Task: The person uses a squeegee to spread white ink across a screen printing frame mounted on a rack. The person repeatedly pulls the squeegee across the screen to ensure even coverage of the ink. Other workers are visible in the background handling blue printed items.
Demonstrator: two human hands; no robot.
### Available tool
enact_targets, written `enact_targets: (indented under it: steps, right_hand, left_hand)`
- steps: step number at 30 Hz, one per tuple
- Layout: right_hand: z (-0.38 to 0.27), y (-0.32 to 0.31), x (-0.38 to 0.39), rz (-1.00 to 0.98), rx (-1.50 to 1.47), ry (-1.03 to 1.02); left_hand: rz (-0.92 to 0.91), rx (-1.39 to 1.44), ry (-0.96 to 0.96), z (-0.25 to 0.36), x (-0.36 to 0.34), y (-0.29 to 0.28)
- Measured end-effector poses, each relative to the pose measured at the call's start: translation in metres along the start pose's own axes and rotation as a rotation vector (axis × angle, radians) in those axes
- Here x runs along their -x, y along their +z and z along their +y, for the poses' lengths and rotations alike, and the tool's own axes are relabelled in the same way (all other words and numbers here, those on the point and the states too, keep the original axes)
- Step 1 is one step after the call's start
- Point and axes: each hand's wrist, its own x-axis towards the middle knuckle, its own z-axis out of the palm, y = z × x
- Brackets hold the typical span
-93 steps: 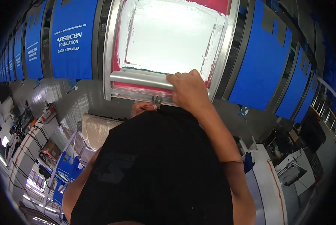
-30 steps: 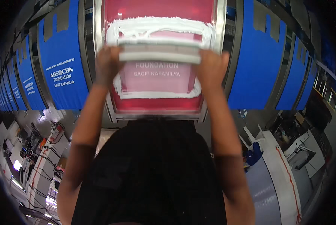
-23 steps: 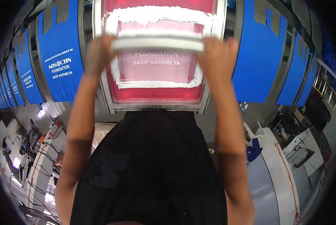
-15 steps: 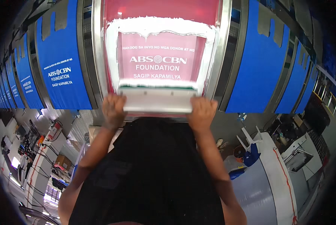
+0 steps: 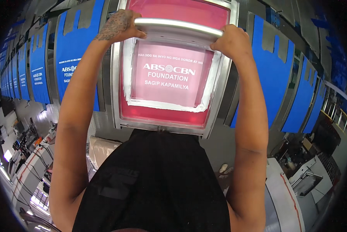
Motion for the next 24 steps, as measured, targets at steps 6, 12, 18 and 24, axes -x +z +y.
enact_targets:
  steps: [6,12,18,24]
  right_hand:
    - [0.014,0.015,-0.023,0.0,0.076,-0.082]
    - [-0.002,0.011,-0.012,0.026,0.016,-0.284]
    - [-0.028,0.043,-0.041,0.172,-0.027,-0.677]
    - [-0.035,0.031,-0.039,0.016,-0.036,-0.683]
  left_hand:
    - [0.482,-0.064,0.084,0.004,0.004,0.021]
    - [-0.099,0.605,-0.086,0.051,0.167,0.077]
    - [-0.555,1.096,-0.479,0.137,0.342,0.214]
    - [-0.5,1.257,-0.643,0.158,0.34,0.219]
